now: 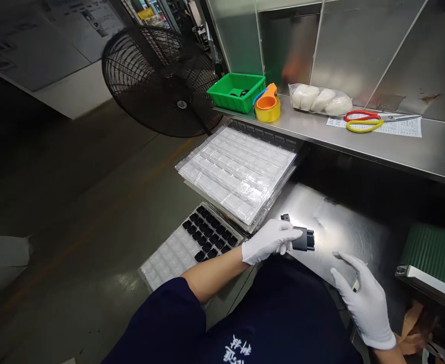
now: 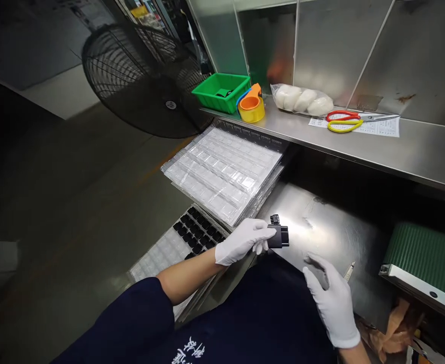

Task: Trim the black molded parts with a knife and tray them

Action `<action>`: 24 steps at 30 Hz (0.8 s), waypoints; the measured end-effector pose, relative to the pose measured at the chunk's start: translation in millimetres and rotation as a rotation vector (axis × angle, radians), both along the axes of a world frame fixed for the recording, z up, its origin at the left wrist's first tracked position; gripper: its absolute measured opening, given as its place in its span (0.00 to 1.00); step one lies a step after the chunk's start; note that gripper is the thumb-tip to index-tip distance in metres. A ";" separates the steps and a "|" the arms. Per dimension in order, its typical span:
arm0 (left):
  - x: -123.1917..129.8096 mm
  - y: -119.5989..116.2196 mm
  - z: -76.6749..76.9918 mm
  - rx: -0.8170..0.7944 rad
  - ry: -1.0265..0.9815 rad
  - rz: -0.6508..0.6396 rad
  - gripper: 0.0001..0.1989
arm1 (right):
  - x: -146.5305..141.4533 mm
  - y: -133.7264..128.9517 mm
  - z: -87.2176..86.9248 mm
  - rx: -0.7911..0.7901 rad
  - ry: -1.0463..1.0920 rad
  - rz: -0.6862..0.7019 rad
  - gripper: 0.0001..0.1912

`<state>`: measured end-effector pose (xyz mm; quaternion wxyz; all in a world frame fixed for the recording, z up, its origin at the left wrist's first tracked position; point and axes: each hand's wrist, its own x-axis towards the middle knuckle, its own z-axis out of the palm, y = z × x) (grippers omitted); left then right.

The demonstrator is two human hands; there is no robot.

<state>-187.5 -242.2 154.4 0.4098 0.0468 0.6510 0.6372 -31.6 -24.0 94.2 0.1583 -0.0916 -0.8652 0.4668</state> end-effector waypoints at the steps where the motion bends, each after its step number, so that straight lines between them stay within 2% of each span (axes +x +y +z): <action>1: -3.9 -0.1 0.2 0.004 0.021 0.014 0.22 | -1.4 -6.3 0.7 -0.154 -0.108 -0.024 0.20; 3: -2.0 4.4 -5.7 0.049 0.018 0.020 0.23 | -8.6 -22.2 4.7 -0.456 -0.240 -0.032 0.21; 4: 3.0 8.3 -11.0 0.081 -0.003 0.019 0.22 | -14.1 -30.6 7.1 -0.555 -0.260 -0.035 0.21; 6: 17.0 15.9 -22.6 0.139 -0.054 0.039 0.22 | -26.9 -45.3 10.6 -0.641 -0.256 -0.072 0.20; 9: 31.3 15.9 -33.0 0.174 -0.043 0.130 0.22 | -43.2 -57.5 8.4 -0.703 -0.254 -0.089 0.18; 11: 28.4 2.2 -32.7 0.138 0.052 0.225 0.22 | -49.9 -60.8 3.5 -0.746 -0.286 -0.030 0.19; 14: 9.0 -36.3 -28.5 -0.007 0.201 0.436 0.21 | -56.8 -66.8 -2.0 -0.738 -0.411 0.038 0.23; 18: -17.1 -89.0 -34.4 -0.112 0.222 0.687 0.20 | -64.7 -82.9 -0.2 -0.692 -0.563 0.114 0.26; 21: -26.8 -107.5 -46.8 -0.122 0.160 0.752 0.19 | -66.8 -92.2 2.4 -0.678 -0.580 0.169 0.26; 24: -34.1 -111.2 -55.1 -0.154 0.126 0.742 0.19 | -62.7 -92.5 3.2 -0.663 -0.592 0.195 0.26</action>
